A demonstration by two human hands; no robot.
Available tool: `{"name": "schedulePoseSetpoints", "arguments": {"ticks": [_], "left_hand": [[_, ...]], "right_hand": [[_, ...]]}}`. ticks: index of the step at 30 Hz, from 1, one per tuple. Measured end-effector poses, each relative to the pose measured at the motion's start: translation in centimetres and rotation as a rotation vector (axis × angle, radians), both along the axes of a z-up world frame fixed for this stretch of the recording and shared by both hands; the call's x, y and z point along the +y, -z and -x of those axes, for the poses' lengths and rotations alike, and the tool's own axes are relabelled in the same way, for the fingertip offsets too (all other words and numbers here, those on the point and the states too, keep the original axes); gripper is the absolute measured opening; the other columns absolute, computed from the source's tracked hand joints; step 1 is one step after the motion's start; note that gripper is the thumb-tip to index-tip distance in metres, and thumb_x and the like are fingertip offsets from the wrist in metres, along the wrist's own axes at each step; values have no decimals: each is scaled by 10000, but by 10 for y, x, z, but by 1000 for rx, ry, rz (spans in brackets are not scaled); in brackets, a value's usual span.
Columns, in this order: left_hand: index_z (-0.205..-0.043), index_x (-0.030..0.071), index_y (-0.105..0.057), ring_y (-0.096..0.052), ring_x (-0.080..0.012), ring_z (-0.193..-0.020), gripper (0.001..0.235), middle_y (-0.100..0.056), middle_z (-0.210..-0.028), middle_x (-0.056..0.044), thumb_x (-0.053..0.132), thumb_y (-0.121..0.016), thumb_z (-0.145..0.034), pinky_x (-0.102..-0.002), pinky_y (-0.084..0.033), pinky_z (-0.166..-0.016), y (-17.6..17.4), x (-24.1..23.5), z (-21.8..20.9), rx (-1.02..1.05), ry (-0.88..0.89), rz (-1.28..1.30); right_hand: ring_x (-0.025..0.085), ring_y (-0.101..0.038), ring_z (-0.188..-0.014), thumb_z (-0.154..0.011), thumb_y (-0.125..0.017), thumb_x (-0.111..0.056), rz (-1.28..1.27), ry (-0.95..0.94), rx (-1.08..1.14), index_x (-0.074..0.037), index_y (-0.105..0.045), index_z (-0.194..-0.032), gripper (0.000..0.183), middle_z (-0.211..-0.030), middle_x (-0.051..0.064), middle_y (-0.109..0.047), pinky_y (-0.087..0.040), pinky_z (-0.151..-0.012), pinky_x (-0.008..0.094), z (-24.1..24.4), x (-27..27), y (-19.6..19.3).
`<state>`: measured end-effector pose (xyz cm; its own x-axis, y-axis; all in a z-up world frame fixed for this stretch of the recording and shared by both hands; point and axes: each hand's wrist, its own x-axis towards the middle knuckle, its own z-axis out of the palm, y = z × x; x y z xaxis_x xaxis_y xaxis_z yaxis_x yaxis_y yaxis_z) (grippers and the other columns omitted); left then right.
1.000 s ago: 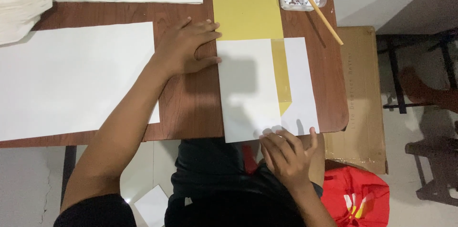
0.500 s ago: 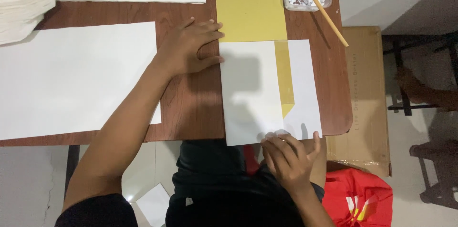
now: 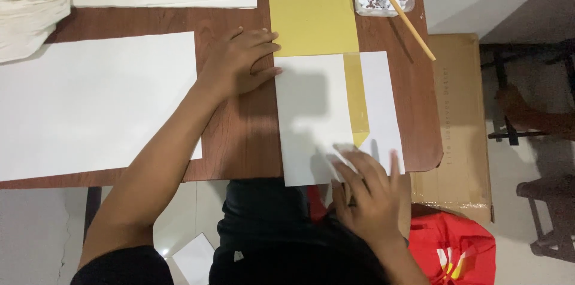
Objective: The person applies white glue with a brush to the edges of a folded white paper piece, then presses the glued edges together. They repeat the process on a second white paper piece placed on a yellow backing sheet, applying glue and pressing the edges to adhere them.
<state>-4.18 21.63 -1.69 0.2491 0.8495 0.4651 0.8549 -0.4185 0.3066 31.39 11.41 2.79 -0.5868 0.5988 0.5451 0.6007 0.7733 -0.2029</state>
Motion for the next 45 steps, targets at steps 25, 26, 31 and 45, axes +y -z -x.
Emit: {"name": "schedulePoseSetpoints", "arguments": {"ticks": [25,26,31,45], "left_hand": [[-1272,331,-715,-517,-274,-1419,254,-586,-1517,4,350,-629,-1034,-563,-290,-1236,21,14,6,219,-87,158],[-1237,333,-739,-522,-292,-1414,233,-578,-1525,9,305,-640,-1028,-572,-307,-1230,22,14,7,232,-71,136],[-1242,383,-732,-483,-279,-1448,287,-526,-1560,23,418,-680,-961,-586,-347,-1198,23,10,5,301,-100,69],[-1612,289,-395,-167,-185,-1600,696,-240,-1735,19,689,-342,-1045,-554,-45,-1273,34,-2,-14,345,-2,208]], "right_hand": [[337,-468,-1395,-956,-622,-398,473,-73,-297,-253,-683,-1340,415,-1444,65,-629,-245,-1107,696,49,124,-22],[340,-471,-1384,-951,-638,-386,477,-72,-265,-253,-689,-1332,407,-1433,65,-638,-244,-1102,692,48,124,-22],[340,-475,-1384,-945,-652,-364,486,-68,-216,-267,-699,-1318,388,-1428,57,-644,-234,-1106,696,48,125,-18],[282,-475,-1373,-954,-654,-431,419,-110,-252,-329,-694,-1315,377,-1428,-15,-638,-220,-1096,671,52,146,-8]]}}
